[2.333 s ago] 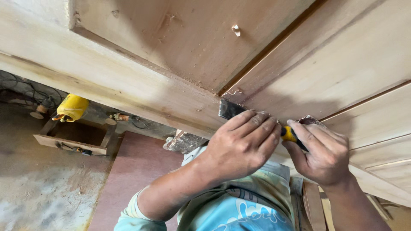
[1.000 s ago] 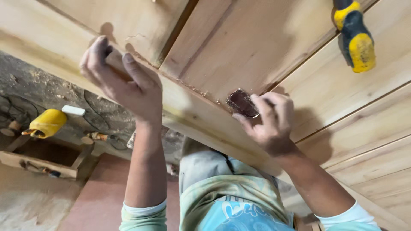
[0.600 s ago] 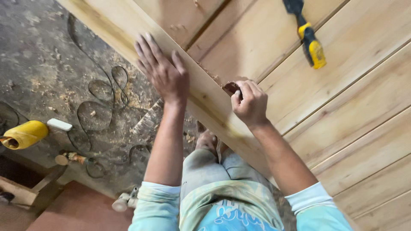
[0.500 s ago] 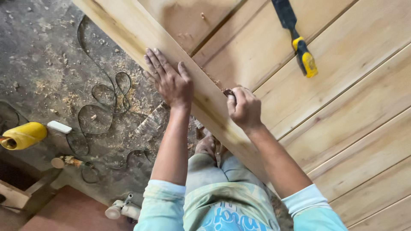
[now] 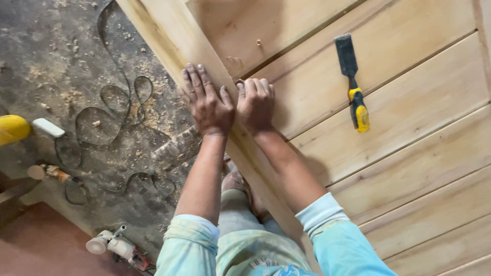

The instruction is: The person uses a chisel to scrape and remove excess material from the edges and grooves of a wooden door panel. They then use a sanding block to smooth the surface and edges of the wood.

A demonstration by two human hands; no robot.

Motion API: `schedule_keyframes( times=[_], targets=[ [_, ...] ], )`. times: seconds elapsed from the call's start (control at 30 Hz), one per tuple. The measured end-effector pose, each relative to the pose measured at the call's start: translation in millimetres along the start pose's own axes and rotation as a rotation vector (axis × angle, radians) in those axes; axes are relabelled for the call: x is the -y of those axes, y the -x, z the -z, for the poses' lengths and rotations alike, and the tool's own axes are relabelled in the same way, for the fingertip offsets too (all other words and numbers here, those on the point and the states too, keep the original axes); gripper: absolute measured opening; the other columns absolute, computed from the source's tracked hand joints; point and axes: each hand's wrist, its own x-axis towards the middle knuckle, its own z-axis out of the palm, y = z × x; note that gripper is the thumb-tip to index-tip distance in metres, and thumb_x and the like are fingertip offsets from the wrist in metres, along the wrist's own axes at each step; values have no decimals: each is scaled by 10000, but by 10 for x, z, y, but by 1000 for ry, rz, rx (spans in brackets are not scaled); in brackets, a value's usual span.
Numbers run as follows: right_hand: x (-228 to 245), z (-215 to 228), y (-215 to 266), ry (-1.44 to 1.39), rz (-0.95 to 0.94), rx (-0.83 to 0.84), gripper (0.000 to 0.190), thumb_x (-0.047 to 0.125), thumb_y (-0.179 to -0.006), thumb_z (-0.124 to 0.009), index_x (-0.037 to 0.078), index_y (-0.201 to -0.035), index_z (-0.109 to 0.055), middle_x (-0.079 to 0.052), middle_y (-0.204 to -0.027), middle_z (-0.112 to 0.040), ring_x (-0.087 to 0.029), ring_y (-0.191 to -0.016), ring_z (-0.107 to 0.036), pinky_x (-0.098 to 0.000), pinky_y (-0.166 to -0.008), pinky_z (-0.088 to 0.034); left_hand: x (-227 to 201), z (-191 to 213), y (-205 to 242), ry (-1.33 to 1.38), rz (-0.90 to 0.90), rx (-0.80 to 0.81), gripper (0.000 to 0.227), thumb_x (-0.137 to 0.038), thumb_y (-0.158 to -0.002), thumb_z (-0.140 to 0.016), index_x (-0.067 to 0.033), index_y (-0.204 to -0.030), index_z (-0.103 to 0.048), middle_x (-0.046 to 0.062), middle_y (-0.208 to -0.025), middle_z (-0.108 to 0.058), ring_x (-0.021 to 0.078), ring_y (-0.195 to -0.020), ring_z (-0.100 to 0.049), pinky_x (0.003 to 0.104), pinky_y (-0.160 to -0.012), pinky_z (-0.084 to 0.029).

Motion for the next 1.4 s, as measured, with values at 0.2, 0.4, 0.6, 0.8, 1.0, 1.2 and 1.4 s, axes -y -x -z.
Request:
schedule_keyframes(
  times=[0.2,0.4,0.6,0.8,1.0,1.2,1.4],
  targets=[
    [-163,947,962,25,25,72,97,150,-958,-697,65,-961,-650,-135,-956,-668,-355,-939,-621,-479,-817,-446,22,-48,14,-49,14,28,803,-345,-952,-563,11,-1620,-298,208,-1703,-209,368,-1597,-157,580,-1295,-82],
    [-75,363,446,86,1,7,89,122,-934,-667,80,-869,-622,-124,-834,-609,-337,-852,-587,-469,-819,-445,40,-81,9,-53,15,24,800,-368,-953,-556,-14,-1620,-290,200,-1706,-205,363,-1601,-155,581,-1297,-69],
    [15,376,246,48,115,14,74,114,-928,-644,51,-913,-608,-136,-869,-620,-336,-870,-592,-451,-826,-450,14,-80,50,-73,-3,13,793,-361,-978,-531,-10,-1638,-269,197,-1714,-186,358,-1604,-144,579,-1302,-56],
    [-55,771,699,17,25,44,61,74,-922,-669,62,-890,-618,-141,-849,-612,-347,-844,-571,-474,-835,-429,102,-85,44,-82,4,45,785,-372,-986,-540,-7,-1630,-279,197,-1712,-186,368,-1602,-142,588,-1297,-60],
    [94,127,45,-30,-19,33,138,147,-975,-681,74,-892,-598,-118,-861,-623,-338,-865,-574,-470,-800,-422,15,-5,49,-58,-2,23,792,-360,-971,-556,-6,-1626,-286,197,-1706,-191,376,-1595,-143,596,-1289,-63],
    [-45,861,752,-13,39,97,93,123,-969,-635,41,-934,-607,-171,-888,-596,-374,-898,-569,-484,-839,-432,58,-68,30,-56,17,48,809,-353,-962,-573,-16,-1633,-273,187,-1712,-193,370,-1601,-147,598,-1294,-81],
    [43,63,95,55,93,48,121,125,-978,-651,65,-892,-590,-142,-879,-614,-357,-867,-583,-485,-820,-458,55,-71,-16,-45,-21,-5,790,-360,-982,-568,-11,-1631,-282,190,-1712,-181,376,-1600,-136,607,-1292,-75]
  ],
)
